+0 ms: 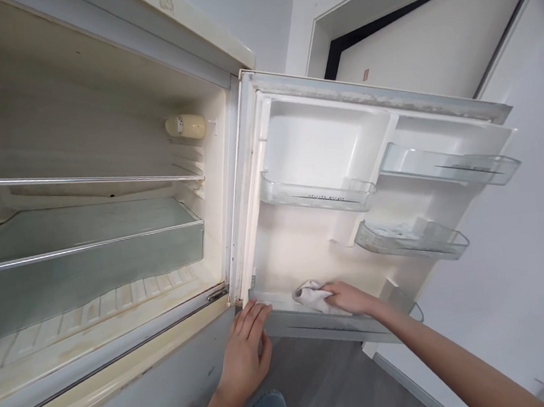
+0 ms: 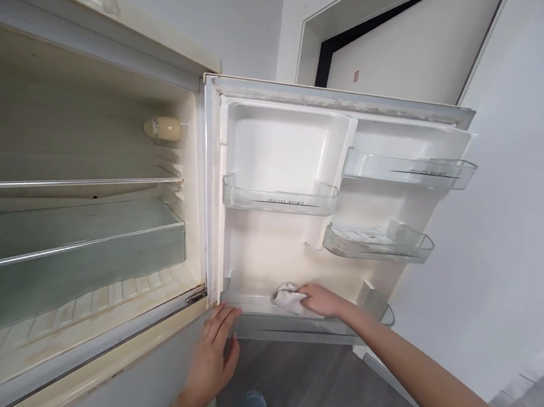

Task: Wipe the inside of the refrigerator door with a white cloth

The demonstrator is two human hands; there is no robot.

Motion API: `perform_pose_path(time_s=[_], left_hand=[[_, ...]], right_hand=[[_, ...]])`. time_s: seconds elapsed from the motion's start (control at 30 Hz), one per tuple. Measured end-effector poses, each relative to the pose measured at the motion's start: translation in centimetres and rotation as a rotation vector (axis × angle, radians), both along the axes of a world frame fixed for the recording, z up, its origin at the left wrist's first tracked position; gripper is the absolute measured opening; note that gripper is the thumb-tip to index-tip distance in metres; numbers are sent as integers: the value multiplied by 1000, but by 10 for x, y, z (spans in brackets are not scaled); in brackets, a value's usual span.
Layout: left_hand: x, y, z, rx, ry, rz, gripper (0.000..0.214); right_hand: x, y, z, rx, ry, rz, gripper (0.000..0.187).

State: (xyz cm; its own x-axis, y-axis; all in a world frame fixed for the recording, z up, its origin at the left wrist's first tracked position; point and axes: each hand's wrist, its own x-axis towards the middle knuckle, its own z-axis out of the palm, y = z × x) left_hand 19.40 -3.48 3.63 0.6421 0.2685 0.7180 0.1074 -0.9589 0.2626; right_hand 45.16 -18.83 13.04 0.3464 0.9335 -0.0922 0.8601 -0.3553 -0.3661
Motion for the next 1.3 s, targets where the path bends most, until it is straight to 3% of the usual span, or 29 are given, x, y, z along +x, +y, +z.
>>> perform_pose_path(time_s=[0.1,0.17,0.3,0.37,0.43,0.47,0.53,0.6,0.7,0.77,0.8,0.93,1.1,1.17,1.3], left_hand=[[0,-1,0,-16,-10,-3,55],[1,-1,-1,-26,-16,0,54],[2,-1,-3,-13,-18,25,53],[4,-1,-5,10,-35,33,52],[6,0,-6,25,-60,48,51],[7,0,-6,29,-72,57,51],[8,0,-6,36,-86,61,50],[8,0,-5,40,-84,49,50],[6,2,-3,43,-58,29,51],[4,3,-2,41,-44,23,52],[4,3,-2,40,-40,22,53],[6,2,-3,39,-54,28,52],[7,2,-5,49,-62,32,53],[6,3,-6,50,-59,32,53],[5,6,-6,58,-54,26,53]], right_hand=[[20,-32,-1,10,-9,-129,37],[32,-52,0,123,22,-249,33],[32,-91,20,603,293,-696,38],[15,-105,32,957,367,-933,50],[-9,-115,35,1274,310,-1075,56],[-20,-117,33,1350,235,-1123,56],[-34,-121,22,1336,-26,-1172,53],[-33,-124,9,1245,-456,-1000,46],[-7,-132,-2,995,-1125,-329,53],[16,-137,-1,727,-1315,-3,59],[26,-139,1,614,-1345,65,58],[46,-137,4,371,-1291,56,46],[37,-126,4,164,-1058,-58,44],[30,-125,11,188,-1077,-51,47],[18,-139,36,362,-1389,79,49]])
